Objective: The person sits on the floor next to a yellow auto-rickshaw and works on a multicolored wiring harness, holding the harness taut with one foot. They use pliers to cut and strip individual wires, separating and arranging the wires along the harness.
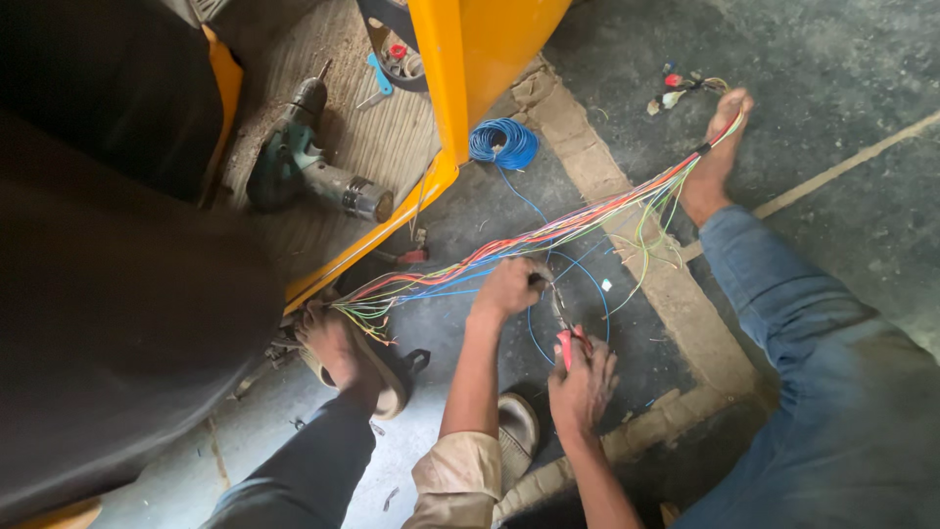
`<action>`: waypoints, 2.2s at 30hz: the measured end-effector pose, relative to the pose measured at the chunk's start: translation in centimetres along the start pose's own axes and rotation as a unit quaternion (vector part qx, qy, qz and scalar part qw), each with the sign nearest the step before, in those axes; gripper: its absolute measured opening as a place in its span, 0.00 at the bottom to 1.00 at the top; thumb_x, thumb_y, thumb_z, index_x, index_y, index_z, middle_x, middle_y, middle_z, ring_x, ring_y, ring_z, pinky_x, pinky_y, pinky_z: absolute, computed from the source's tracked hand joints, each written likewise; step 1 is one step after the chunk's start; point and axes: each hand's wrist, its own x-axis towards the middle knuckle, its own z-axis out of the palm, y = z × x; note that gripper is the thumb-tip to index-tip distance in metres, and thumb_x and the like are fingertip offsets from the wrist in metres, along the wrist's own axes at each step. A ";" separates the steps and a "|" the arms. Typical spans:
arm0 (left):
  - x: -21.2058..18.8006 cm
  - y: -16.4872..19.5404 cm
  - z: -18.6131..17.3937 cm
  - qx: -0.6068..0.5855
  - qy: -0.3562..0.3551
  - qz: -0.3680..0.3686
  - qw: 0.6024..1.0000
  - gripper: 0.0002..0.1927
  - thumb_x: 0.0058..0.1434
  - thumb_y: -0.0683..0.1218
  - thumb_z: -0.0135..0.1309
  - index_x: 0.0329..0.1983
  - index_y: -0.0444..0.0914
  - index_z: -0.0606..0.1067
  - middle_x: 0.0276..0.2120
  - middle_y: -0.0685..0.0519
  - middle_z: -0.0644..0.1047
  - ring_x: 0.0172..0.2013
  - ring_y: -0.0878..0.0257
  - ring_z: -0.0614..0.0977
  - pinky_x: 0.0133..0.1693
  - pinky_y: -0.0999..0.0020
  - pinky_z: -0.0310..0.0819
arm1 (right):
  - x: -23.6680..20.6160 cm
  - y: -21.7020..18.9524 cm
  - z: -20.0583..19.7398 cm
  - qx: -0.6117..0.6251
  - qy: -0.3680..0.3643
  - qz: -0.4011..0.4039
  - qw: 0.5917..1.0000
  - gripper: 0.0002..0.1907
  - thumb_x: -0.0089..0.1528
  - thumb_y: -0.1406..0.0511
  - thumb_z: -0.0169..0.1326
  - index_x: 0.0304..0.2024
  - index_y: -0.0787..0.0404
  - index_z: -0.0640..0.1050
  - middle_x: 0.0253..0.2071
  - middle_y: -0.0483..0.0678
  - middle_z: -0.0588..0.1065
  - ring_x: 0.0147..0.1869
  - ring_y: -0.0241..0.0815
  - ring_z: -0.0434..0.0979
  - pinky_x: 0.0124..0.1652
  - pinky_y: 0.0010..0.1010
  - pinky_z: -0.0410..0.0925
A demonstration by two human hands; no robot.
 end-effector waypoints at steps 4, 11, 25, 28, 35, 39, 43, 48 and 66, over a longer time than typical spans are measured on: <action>0.1 0.2 -0.3 0.001 -0.013 -0.015 1.000 0.11 0.50 0.38 0.59 0.37 0.41 0.82 0.31 0.47 0.82 0.33 0.52 0.84 0.37 0.60 0.77 | 0.4 -0.4 -0.5 0.012 0.017 -0.012 1.000 0.24 0.58 0.63 0.61 0.59 0.52 0.77 0.53 0.51 0.71 0.58 0.53 0.71 0.51 0.47 0.67; 0.2 0.4 -0.6 0.005 -0.011 0.000 1.000 0.12 0.50 0.37 0.59 0.38 0.40 0.82 0.33 0.46 0.82 0.35 0.49 0.83 0.39 0.58 0.76 | 0.9 -0.3 -0.6 0.041 0.046 -0.019 0.998 0.18 0.61 0.60 0.59 0.54 0.52 0.79 0.48 0.48 0.73 0.52 0.52 0.77 0.44 0.42 0.71; 0.3 -0.2 0.2 0.043 0.019 0.015 0.999 0.10 0.51 0.37 0.58 0.35 0.42 0.81 0.34 0.46 0.82 0.38 0.48 0.83 0.39 0.55 0.76 | 0.8 1.3 1.4 0.139 -0.006 -0.009 0.990 0.18 0.63 0.58 0.58 0.55 0.53 0.80 0.47 0.50 0.75 0.49 0.55 0.77 0.47 0.44 0.70; 0.3 -0.1 0.0 0.047 0.011 0.022 0.999 0.10 0.51 0.37 0.58 0.36 0.42 0.82 0.35 0.45 0.82 0.38 0.46 0.83 0.40 0.54 0.76 | 0.9 1.2 0.9 0.123 0.031 -0.057 0.990 0.19 0.61 0.60 0.58 0.55 0.53 0.79 0.51 0.50 0.74 0.54 0.55 0.75 0.50 0.44 0.69; 0.3 -0.2 0.0 0.026 -0.002 0.020 0.999 0.12 0.50 0.36 0.57 0.37 0.41 0.82 0.36 0.45 0.83 0.39 0.47 0.83 0.41 0.56 0.76 | 1.7 0.1 -0.8 0.023 0.002 -0.021 1.000 0.21 0.59 0.60 0.61 0.55 0.52 0.79 0.52 0.50 0.71 0.57 0.53 0.73 0.49 0.45 0.69; 0.2 -0.2 0.0 0.031 -0.006 0.001 1.000 0.12 0.51 0.36 0.58 0.37 0.41 0.82 0.36 0.45 0.83 0.39 0.47 0.83 0.41 0.56 0.76 | 1.7 -0.5 -1.4 0.052 -0.024 0.014 0.998 0.21 0.61 0.60 0.59 0.57 0.51 0.78 0.52 0.50 0.71 0.56 0.51 0.73 0.46 0.44 0.71; 0.2 -0.1 0.0 0.026 0.013 0.019 0.999 0.12 0.50 0.36 0.59 0.37 0.40 0.82 0.38 0.46 0.83 0.40 0.48 0.83 0.41 0.57 0.76 | 1.7 -0.5 -1.6 0.029 -0.024 -0.009 0.999 0.17 0.61 0.59 0.60 0.53 0.54 0.79 0.51 0.49 0.71 0.57 0.52 0.73 0.48 0.42 0.71; 0.3 -0.1 -0.2 0.017 -0.006 0.009 1.000 0.13 0.50 0.35 0.58 0.38 0.41 0.82 0.38 0.47 0.83 0.40 0.49 0.84 0.42 0.58 0.76 | 1.7 -0.4 -1.3 -0.007 0.047 -0.054 0.997 0.21 0.58 0.59 0.61 0.53 0.54 0.81 0.49 0.50 0.72 0.53 0.52 0.74 0.48 0.44 0.70; 0.4 -0.7 0.4 0.035 0.004 0.018 0.999 0.12 0.51 0.36 0.58 0.37 0.42 0.82 0.36 0.46 0.82 0.38 0.47 0.83 0.40 0.56 0.76 | 1.0 4.6 5.3 0.361 -0.154 0.141 0.909 0.19 0.68 0.50 0.55 0.57 0.49 0.80 0.44 0.50 0.79 0.44 0.52 0.80 0.41 0.39 0.74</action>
